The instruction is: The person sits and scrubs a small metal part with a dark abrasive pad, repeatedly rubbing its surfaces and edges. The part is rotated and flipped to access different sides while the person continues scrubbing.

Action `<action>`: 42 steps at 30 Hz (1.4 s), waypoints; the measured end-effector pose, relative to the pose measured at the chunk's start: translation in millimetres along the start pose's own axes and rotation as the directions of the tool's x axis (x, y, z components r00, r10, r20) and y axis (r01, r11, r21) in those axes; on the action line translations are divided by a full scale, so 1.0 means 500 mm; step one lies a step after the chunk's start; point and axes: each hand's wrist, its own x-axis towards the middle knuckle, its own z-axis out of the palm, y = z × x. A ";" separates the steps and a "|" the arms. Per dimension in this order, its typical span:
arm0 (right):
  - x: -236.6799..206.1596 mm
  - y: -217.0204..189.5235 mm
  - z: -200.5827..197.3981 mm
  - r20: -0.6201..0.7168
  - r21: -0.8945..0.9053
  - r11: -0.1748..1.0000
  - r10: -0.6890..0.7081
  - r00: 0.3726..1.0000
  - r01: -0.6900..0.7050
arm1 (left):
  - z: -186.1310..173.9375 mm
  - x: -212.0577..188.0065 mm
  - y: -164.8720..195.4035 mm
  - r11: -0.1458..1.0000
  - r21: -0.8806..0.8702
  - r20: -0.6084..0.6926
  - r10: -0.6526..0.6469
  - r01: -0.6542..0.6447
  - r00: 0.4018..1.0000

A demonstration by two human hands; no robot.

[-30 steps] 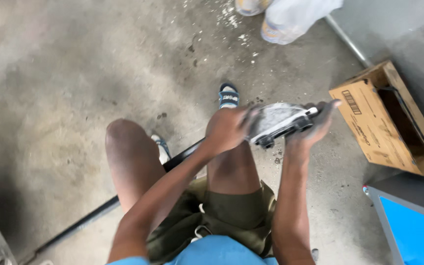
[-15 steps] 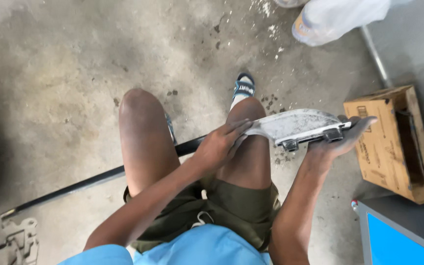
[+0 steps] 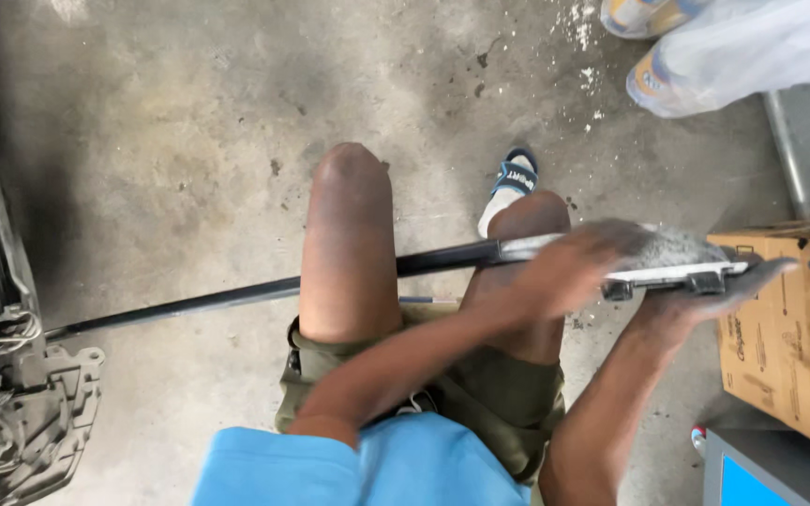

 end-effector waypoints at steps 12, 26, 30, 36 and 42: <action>-0.030 -0.031 0.053 -0.027 0.478 0.862 0.205 0.978 -0.167 | -0.007 0.040 0.015 0.999 0.002 -0.014 0.033 -0.033 0.999; -0.029 -0.104 0.134 -0.123 0.456 0.861 0.310 0.943 -0.224 | -0.136 -0.076 -0.057 0.997 0.033 0.042 -0.072 0.070 0.997; -0.030 -0.080 0.117 -0.054 0.470 0.859 0.255 0.965 -0.201 | -0.044 0.023 0.003 0.999 0.026 -0.024 -0.037 0.037 0.999; -0.006 -0.072 0.094 0.101 0.435 0.886 0.126 0.987 -0.158 | 0.121 0.146 0.054 0.985 0.088 0.085 0.143 -0.151 0.986; -0.019 -0.116 0.142 -0.133 0.536 0.797 0.406 0.904 -0.279 | -0.051 0.013 -0.031 0.942 0.240 0.406 -0.317 0.234 0.857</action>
